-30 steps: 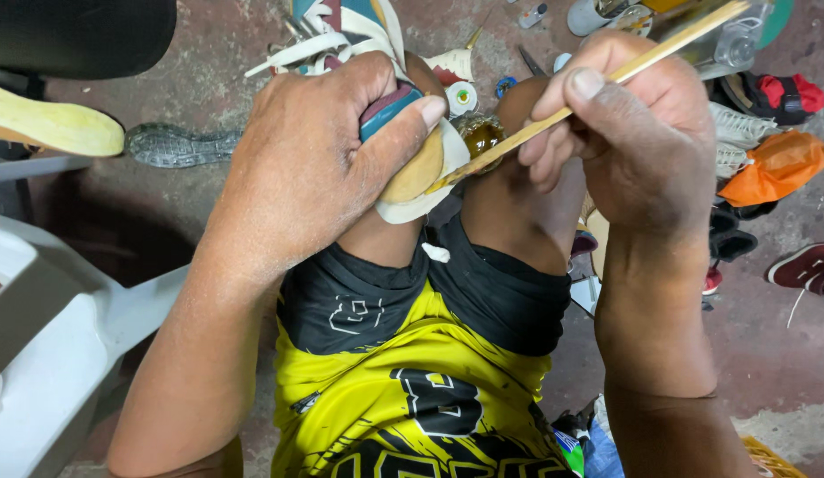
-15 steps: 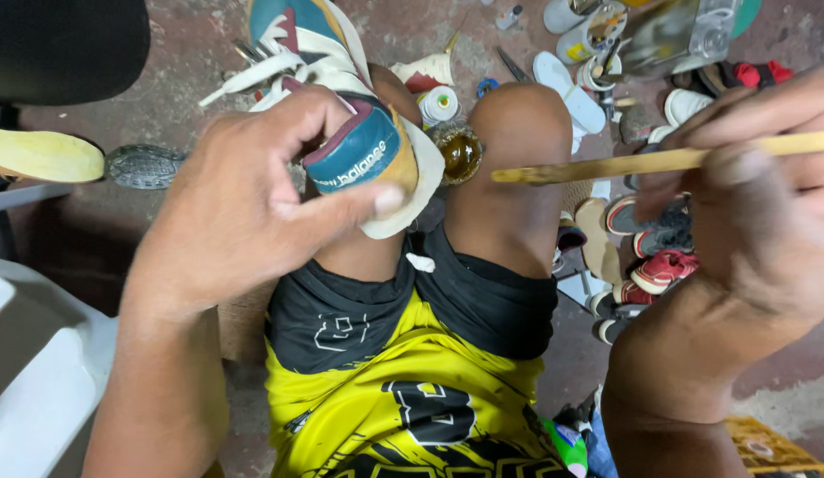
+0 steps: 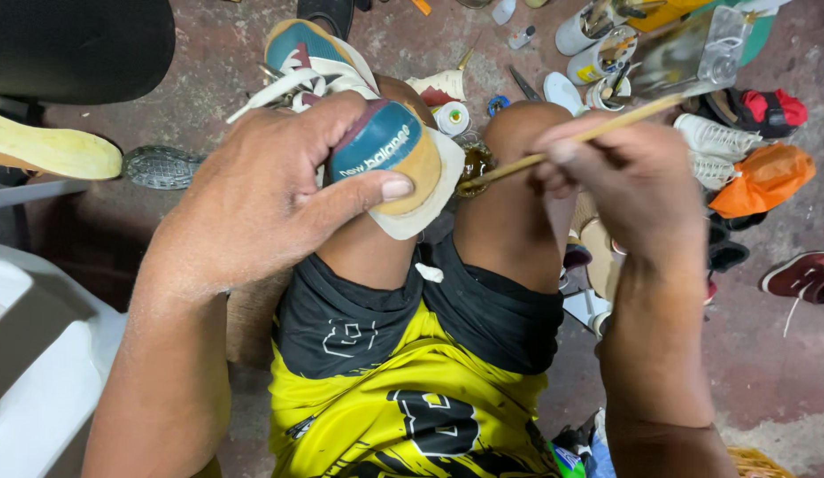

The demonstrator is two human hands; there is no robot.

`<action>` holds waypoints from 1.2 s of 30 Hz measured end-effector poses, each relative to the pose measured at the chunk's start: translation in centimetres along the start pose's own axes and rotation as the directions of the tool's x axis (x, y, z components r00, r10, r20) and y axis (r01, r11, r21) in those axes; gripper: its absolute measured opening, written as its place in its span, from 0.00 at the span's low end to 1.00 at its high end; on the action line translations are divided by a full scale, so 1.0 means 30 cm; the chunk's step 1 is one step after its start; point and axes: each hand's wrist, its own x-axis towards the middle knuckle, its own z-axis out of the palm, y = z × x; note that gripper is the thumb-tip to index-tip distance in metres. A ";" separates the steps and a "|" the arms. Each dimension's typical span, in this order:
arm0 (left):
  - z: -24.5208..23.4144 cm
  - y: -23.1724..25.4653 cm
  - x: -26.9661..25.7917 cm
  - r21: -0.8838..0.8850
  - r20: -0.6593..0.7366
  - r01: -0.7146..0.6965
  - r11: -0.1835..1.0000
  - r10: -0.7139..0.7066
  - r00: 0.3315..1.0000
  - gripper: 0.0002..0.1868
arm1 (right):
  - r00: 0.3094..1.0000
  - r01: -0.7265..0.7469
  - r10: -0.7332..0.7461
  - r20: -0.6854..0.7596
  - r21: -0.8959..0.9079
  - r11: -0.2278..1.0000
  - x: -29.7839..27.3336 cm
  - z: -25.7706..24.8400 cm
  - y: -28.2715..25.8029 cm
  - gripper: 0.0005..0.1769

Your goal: The person applies adhesive to the midsole and upper of a shoe using a small brush, then presses and fits a new sole component onto the bottom.

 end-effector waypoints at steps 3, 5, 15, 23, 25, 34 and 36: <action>0.014 0.002 0.010 0.063 -0.029 -0.079 0.995 0.081 0.996 0.19 | 0.994 0.104 -0.096 -0.044 0.243 0.964 -0.060 -0.110 -0.016 0.10; 0.020 0.003 0.022 0.074 0.003 -0.032 0.997 0.032 0.999 0.20 | 0.982 0.187 -0.165 -0.088 0.441 0.878 -0.091 -0.168 -0.011 0.12; 0.009 -0.013 0.066 0.052 0.030 -0.022 0.998 0.021 0.999 0.19 | 0.928 0.371 -0.325 -0.180 0.387 0.844 -0.115 -0.106 -0.064 0.17; 0.012 -0.020 0.071 0.064 0.014 -0.046 0.997 0.045 0.999 0.20 | 0.950 0.300 -0.280 -0.139 0.158 0.941 -0.133 0.137 -0.230 0.15; 0.014 -0.021 0.070 0.076 0.013 -0.037 0.996 0.036 0.999 0.21 | 0.961 0.251 -0.234 -0.145 0.107 0.962 -0.132 0.151 -0.251 0.14; 0.047 -0.027 0.082 0.147 -0.029 -0.108 0.983 0.114 0.993 0.22 | 0.948 0.290 -0.290 -0.128 -0.020 0.957 -0.109 0.109 -0.245 0.08; 0.052 -0.023 0.085 0.124 -0.012 -0.044 0.991 0.046 0.999 0.22 | 0.954 0.286 -0.292 -0.070 -0.091 0.954 -0.100 0.100 -0.246 0.08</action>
